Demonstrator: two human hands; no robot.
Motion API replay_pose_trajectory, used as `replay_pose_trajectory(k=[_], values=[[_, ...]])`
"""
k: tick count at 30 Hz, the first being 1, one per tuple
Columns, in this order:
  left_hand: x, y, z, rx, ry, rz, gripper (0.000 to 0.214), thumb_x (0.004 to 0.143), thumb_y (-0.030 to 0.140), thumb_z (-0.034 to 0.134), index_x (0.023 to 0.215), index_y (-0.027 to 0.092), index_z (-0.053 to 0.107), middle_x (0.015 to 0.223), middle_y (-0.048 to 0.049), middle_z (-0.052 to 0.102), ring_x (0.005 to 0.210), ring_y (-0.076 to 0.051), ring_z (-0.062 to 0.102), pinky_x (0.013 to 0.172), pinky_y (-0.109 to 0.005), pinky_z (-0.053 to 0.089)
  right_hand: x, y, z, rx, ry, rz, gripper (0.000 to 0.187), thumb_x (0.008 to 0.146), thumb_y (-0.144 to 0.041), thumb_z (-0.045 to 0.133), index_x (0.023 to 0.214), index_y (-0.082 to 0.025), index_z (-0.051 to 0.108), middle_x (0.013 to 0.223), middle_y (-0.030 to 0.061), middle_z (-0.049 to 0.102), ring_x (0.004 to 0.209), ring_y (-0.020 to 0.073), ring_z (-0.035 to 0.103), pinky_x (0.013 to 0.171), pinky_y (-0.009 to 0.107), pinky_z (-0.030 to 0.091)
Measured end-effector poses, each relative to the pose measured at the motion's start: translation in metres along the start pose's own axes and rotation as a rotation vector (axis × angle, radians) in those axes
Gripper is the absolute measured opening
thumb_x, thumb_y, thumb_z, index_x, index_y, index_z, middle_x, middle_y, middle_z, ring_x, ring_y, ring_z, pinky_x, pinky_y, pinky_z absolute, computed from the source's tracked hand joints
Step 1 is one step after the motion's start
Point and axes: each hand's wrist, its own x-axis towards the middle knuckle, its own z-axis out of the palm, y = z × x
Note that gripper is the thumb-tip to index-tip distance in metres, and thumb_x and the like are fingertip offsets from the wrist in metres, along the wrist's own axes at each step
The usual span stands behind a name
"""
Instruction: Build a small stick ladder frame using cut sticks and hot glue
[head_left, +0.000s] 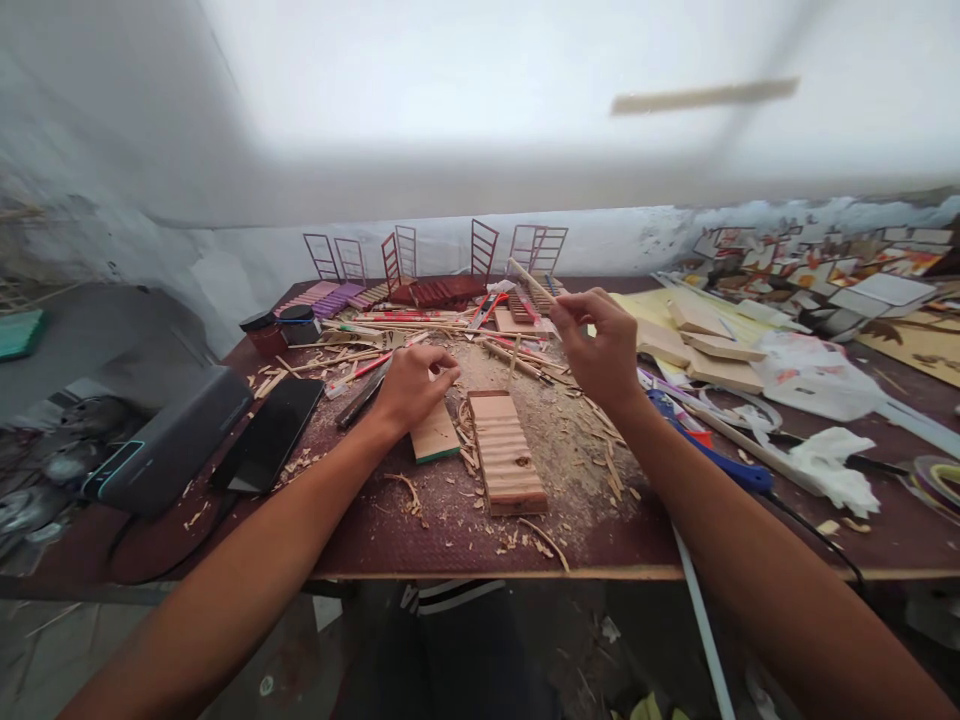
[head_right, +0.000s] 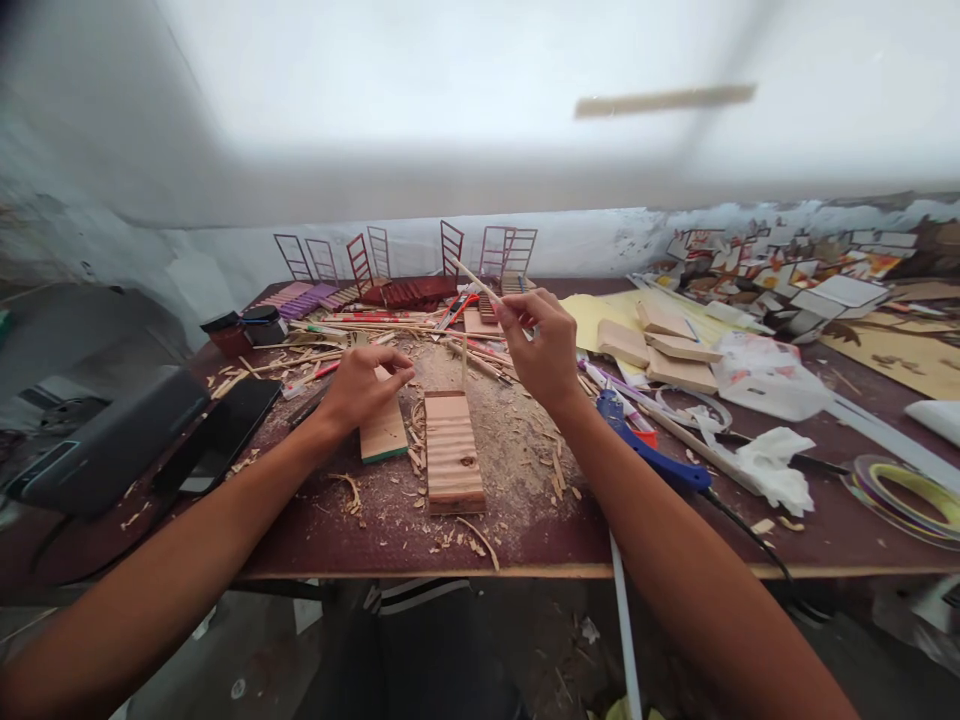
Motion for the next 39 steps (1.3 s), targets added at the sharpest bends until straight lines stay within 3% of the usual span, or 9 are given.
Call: replay_pose_trajectory(k=[7, 13, 16, 19, 23, 27, 31, 34, 39], values=[[-0.002, 0.008, -0.009, -0.065, 0.111, 0.065, 0.008, 0.091, 0.021, 0.066, 0.092, 0.016, 0.072, 0.094, -0.0055, 0.076, 0.079, -0.017, 0.067, 0.08, -0.032, 0.054, -0.005, -0.021, -0.002, 0.015, 0.012, -0.113, 0.018, 0.099, -0.038, 0.058, 0.09, -0.024, 0.066, 0.084, 0.005, 0.064, 0.079, 0.0212, 0.059, 0.077, 0.039, 0.05], [-0.003, 0.015, -0.021, -0.144, 0.367, 0.243, 0.043, 0.091, 0.023, 0.068, 0.132, 0.02, 0.057, 0.123, -0.01, 0.066, 0.093, -0.019, 0.065, 0.082, -0.034, 0.055, 0.005, -0.041, -0.025, -0.102, -0.203, -0.41, 0.016, 0.1, -0.028, 0.054, 0.087, -0.023, 0.063, 0.078, 0.0046, 0.061, 0.074, 0.02, 0.055, 0.071, 0.037, 0.045], [-0.006, 0.021, -0.025, -0.113, 0.29, 0.394, 0.03, 0.093, 0.023, 0.067, 0.123, 0.02, 0.064, 0.119, -0.0082, 0.069, 0.103, -0.021, 0.063, 0.093, -0.039, 0.052, -0.002, -0.058, -0.04, -0.313, -0.384, -0.579, 0.018, 0.102, -0.025, 0.054, 0.086, -0.021, 0.063, 0.08, 0.0055, 0.062, 0.078, 0.0208, 0.054, 0.074, 0.038, 0.042], [-0.01, 0.027, -0.025, -0.078, 0.054, 0.565, 0.011, 0.098, 0.022, 0.062, 0.1, 0.018, 0.072, 0.097, -0.0045, 0.075, 0.094, -0.02, 0.062, 0.093, -0.038, 0.048, -0.024, -0.08, -0.05, -0.54, -0.461, -0.614, 0.02, 0.103, -0.022, 0.053, 0.086, -0.019, 0.063, 0.081, 0.0066, 0.063, 0.079, 0.0219, 0.053, 0.074, 0.038, 0.038], [-0.015, 0.031, -0.023, -0.071, -0.274, 0.725, 0.02, 0.101, 0.019, 0.055, 0.095, 0.016, 0.074, 0.076, -0.004, 0.071, 0.077, -0.018, 0.058, 0.074, -0.032, 0.046, -0.059, -0.107, -0.06, -0.611, -0.469, -0.539, 0.019, 0.102, -0.02, 0.054, 0.085, -0.018, 0.063, 0.08, 0.0066, 0.063, 0.081, 0.0229, 0.056, 0.078, 0.038, 0.039], [-0.016, 0.027, -0.022, -0.049, -0.308, 0.672, 0.021, 0.101, 0.017, 0.054, 0.092, 0.014, 0.074, 0.077, -0.0061, 0.07, 0.075, -0.018, 0.06, 0.072, -0.031, 0.045, -0.084, -0.11, -0.085, -0.524, -0.445, -0.329, 0.009, 0.101, -0.022, 0.056, 0.096, -0.017, 0.062, 0.086, 0.0064, 0.063, 0.083, 0.0225, 0.058, 0.078, 0.036, 0.044], [-0.015, 0.021, -0.022, -0.034, -0.253, 0.555, 0.018, 0.098, 0.015, 0.056, 0.093, 0.013, 0.073, 0.083, -0.0088, 0.071, 0.082, -0.02, 0.063, 0.076, -0.032, 0.047, -0.101, -0.072, -0.134, -0.612, -0.437, -0.151, 0.009, 0.097, -0.022, 0.055, 0.1, -0.016, 0.062, 0.092, 0.0089, 0.064, 0.091, 0.026, 0.061, 0.083, 0.039, 0.048], [-0.015, 0.021, -0.021, -0.053, -0.22, 0.518, 0.016, 0.098, 0.015, 0.056, 0.093, 0.013, 0.072, 0.084, -0.0091, 0.071, 0.087, -0.022, 0.062, 0.077, -0.033, 0.048, -0.112, -0.03, -0.166, -0.894, -0.574, -0.001, 0.023, 0.091, -0.023, 0.055, 0.11, -0.014, 0.065, 0.101, 0.0135, 0.066, 0.094, 0.0317, 0.062, 0.081, 0.044, 0.049], [-0.015, 0.017, -0.02, -0.071, -0.155, 0.53, 0.016, 0.097, 0.015, 0.057, 0.091, 0.015, 0.071, 0.083, -0.0078, 0.07, 0.091, -0.022, 0.059, 0.082, -0.034, 0.048, -0.119, 0.013, -0.175, -1.05, -0.736, 0.159, 0.037, 0.093, -0.03, 0.05, 0.125, -0.016, 0.063, 0.117, 0.0156, 0.066, 0.101, 0.0346, 0.063, 0.079, 0.043, 0.048]])
